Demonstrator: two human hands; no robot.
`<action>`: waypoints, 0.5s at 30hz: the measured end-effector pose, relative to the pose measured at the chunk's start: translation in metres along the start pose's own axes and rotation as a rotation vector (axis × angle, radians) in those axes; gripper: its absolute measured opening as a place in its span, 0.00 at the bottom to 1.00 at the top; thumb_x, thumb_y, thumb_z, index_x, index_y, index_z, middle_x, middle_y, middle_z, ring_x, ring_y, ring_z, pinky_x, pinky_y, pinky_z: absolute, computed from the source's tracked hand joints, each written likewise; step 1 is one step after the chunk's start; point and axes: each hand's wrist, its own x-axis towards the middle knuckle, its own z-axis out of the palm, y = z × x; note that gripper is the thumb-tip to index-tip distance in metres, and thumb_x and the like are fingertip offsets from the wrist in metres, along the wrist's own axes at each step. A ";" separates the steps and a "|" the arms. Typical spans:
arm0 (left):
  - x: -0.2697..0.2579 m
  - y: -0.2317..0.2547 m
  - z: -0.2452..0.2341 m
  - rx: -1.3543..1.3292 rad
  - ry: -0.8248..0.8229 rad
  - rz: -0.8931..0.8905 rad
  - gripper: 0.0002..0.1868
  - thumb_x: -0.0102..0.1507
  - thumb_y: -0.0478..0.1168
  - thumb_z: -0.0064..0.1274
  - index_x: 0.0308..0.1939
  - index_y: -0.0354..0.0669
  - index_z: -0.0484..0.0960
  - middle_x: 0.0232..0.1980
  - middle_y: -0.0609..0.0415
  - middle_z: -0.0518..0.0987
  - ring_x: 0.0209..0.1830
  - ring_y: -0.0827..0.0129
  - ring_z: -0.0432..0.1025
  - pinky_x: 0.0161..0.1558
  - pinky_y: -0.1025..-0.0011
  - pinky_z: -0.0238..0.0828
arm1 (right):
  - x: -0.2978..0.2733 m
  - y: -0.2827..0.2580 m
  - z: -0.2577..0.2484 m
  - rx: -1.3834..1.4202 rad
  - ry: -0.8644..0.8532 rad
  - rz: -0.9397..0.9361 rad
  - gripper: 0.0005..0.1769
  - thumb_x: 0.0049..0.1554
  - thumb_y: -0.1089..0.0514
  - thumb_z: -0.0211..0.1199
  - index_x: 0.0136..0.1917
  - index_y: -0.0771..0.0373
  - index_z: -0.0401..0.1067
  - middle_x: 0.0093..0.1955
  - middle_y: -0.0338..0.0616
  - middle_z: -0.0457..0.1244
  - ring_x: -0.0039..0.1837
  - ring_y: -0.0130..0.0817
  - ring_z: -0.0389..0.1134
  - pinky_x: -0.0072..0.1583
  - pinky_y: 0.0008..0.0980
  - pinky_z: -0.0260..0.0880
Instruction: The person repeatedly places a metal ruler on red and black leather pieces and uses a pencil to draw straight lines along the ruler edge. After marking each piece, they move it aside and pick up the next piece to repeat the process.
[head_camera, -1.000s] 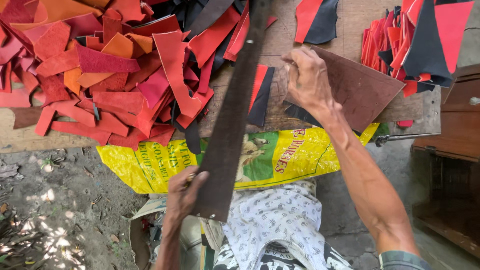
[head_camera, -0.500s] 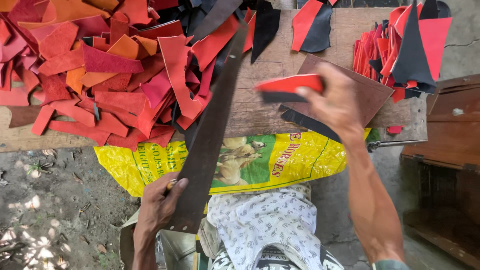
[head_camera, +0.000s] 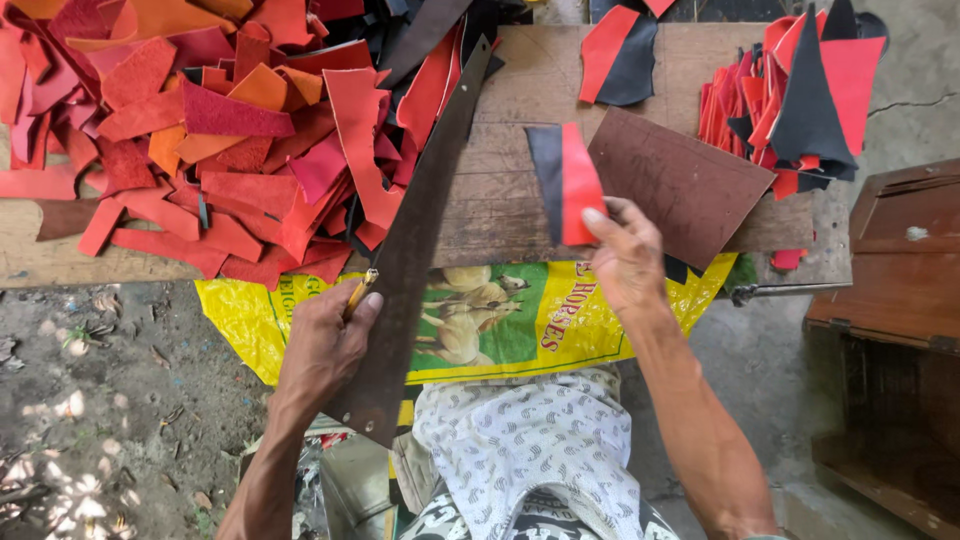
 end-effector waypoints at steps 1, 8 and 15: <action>-0.005 -0.004 0.000 -0.147 -0.028 0.014 0.11 0.69 0.40 0.54 0.45 0.31 0.80 0.34 0.43 0.76 0.34 0.54 0.71 0.39 0.65 0.70 | 0.002 0.010 0.001 -0.014 -0.019 0.028 0.17 0.57 0.63 0.65 0.59 0.68 0.68 0.53 0.49 0.69 0.50 0.37 0.74 0.51 0.40 0.80; -0.048 -0.067 0.000 -0.847 -0.119 -0.343 0.17 0.61 0.42 0.57 0.49 0.34 0.85 0.35 0.57 0.84 0.31 0.72 0.75 0.36 0.71 0.72 | 0.014 0.048 0.000 -0.291 -0.008 0.088 0.17 0.60 0.65 0.64 0.60 0.74 0.67 0.46 0.52 0.69 0.44 0.40 0.75 0.46 0.36 0.80; -0.023 -0.069 0.142 -1.277 -0.262 -0.246 0.21 0.63 0.44 0.60 0.52 0.29 0.83 0.43 0.55 0.84 0.38 0.75 0.76 0.44 0.76 0.71 | 0.018 0.032 0.021 -0.783 0.029 -0.225 0.13 0.62 0.65 0.64 0.59 0.71 0.72 0.48 0.47 0.72 0.46 0.35 0.76 0.48 0.30 0.78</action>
